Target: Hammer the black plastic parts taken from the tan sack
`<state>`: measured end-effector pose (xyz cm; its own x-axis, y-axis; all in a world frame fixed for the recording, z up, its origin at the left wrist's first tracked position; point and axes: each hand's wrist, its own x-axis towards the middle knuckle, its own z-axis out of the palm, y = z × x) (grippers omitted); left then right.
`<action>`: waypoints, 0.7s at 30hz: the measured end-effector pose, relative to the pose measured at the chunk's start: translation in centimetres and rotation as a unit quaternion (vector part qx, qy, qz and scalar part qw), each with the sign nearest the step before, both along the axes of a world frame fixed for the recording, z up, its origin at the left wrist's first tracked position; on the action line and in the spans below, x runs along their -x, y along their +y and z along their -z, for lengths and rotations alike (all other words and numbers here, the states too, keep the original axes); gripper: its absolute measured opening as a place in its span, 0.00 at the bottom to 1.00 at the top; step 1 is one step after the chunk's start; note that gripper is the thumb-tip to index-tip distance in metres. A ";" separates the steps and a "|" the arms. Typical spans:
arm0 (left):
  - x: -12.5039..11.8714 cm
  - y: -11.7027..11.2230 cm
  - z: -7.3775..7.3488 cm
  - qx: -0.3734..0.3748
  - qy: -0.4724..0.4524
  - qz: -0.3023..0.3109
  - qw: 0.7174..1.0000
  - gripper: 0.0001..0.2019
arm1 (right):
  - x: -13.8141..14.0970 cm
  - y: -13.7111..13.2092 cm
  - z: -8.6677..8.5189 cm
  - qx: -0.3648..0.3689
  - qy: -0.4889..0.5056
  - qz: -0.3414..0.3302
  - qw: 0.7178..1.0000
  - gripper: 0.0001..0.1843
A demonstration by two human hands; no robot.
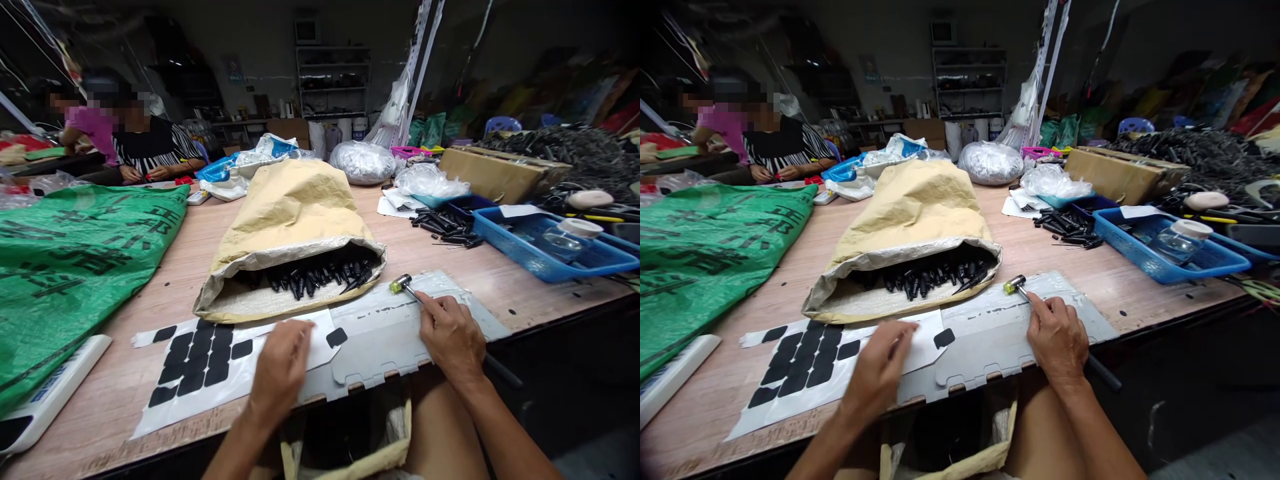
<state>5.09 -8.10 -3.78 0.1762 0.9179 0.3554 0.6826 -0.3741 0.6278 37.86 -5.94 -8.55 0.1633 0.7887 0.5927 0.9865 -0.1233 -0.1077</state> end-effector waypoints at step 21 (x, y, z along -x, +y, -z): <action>4.9 9.1 -1.4 0.069 0.368 -0.161 0.913 0.16 | 0.3 0.0 -0.4 0.000 0.008 0.008 1.000 0.18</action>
<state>0.24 0.96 -2.38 0.0342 0.9915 0.1258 0.9993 -0.0321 -0.0186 37.56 -5.96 -8.17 0.1847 0.7859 0.5902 0.9827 -0.1382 -0.1234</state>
